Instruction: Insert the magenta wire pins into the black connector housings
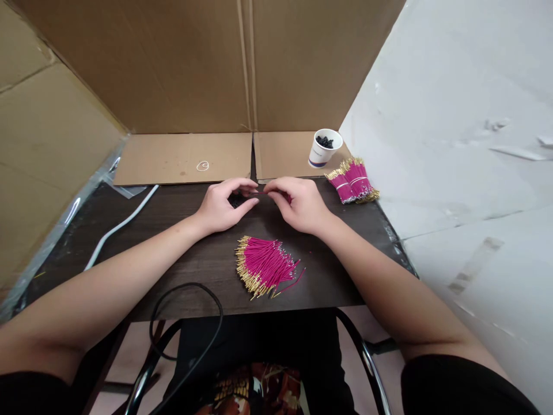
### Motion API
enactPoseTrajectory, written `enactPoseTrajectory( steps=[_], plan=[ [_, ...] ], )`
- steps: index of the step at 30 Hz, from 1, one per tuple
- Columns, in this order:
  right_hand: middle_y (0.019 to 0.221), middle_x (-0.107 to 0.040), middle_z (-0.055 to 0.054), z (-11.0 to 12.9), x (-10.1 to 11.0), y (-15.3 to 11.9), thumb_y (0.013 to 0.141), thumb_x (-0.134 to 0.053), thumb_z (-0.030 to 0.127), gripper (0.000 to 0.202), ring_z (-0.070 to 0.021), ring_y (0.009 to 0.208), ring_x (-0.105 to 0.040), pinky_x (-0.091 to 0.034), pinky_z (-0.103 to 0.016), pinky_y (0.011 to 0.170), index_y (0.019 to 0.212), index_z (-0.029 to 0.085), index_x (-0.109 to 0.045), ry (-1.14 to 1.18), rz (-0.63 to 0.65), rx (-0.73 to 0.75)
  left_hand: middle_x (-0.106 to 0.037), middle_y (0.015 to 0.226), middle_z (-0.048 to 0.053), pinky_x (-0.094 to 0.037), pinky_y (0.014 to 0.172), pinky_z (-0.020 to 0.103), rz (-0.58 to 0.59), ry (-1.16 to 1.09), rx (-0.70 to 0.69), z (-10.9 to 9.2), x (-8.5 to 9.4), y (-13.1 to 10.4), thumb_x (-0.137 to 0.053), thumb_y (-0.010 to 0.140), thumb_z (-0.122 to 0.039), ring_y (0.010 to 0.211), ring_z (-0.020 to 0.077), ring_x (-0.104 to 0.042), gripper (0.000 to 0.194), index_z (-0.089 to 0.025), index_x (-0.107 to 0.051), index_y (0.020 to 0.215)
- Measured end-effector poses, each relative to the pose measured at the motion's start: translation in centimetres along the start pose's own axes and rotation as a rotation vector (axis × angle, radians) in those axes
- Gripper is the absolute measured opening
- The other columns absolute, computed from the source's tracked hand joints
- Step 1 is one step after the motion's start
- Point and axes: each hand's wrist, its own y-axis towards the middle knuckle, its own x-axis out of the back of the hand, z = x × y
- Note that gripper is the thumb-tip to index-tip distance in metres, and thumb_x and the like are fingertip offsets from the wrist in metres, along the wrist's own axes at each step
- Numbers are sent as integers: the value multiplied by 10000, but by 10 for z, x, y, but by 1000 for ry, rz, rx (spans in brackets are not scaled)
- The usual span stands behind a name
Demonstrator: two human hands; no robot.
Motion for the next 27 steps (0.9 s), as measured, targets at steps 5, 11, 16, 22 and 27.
enactPoseTrajectory(
  steps=[5, 11, 16, 22, 27],
  plan=[
    [1089, -859, -44, -1, 1, 0, 1079, -628, 339, 258, -103, 891, -740, -609, -268, 906, 1119, 200, -843, 24, -14, -22, -841, 1087, 95, -646, 975, 402, -7, 44, 2, -1, 0, 1, -798, 1035, -302, 960, 215, -790, 206, -172, -812, 1194],
    [1082, -860, -53, -2, -1, -1, 1076, -625, 356, 270, -115, 879, -735, -618, -294, 912, 1109, 200, -842, 31, -11, -20, -850, 1042, 71, -621, 952, 410, -17, 78, -35, 1, 0, 2, -738, 1076, -280, 948, 225, -781, 135, -199, -843, 1105],
    [1089, -863, -41, -1, -2, -1, 1070, -634, 346, 255, -111, 887, -744, -623, -289, 926, 1108, 209, -845, 27, -4, -24, -864, 1066, 69, -621, 977, 419, -21, 79, -49, 1, 0, 2, -737, 1086, -295, 972, 230, -795, 140, -213, -850, 1092],
    [1083, -864, -53, 1, -1, 0, 1076, -621, 355, 265, -125, 895, -754, -630, -299, 922, 1094, 203, -837, 14, -3, -19, -868, 1076, 71, -624, 992, 427, -12, 86, -33, 1, 0, 2, -735, 1085, -312, 982, 237, -803, 151, -214, -850, 1095],
    [1083, -863, -43, 1, 0, 0, 1071, -629, 344, 255, -116, 900, -754, -624, -289, 920, 1098, 205, -842, 11, 1, -20, -853, 1036, 66, -621, 981, 421, -19, 87, -49, 0, 0, 1, -748, 1074, -289, 946, 226, -788, 130, -204, -845, 1095]
  ],
)
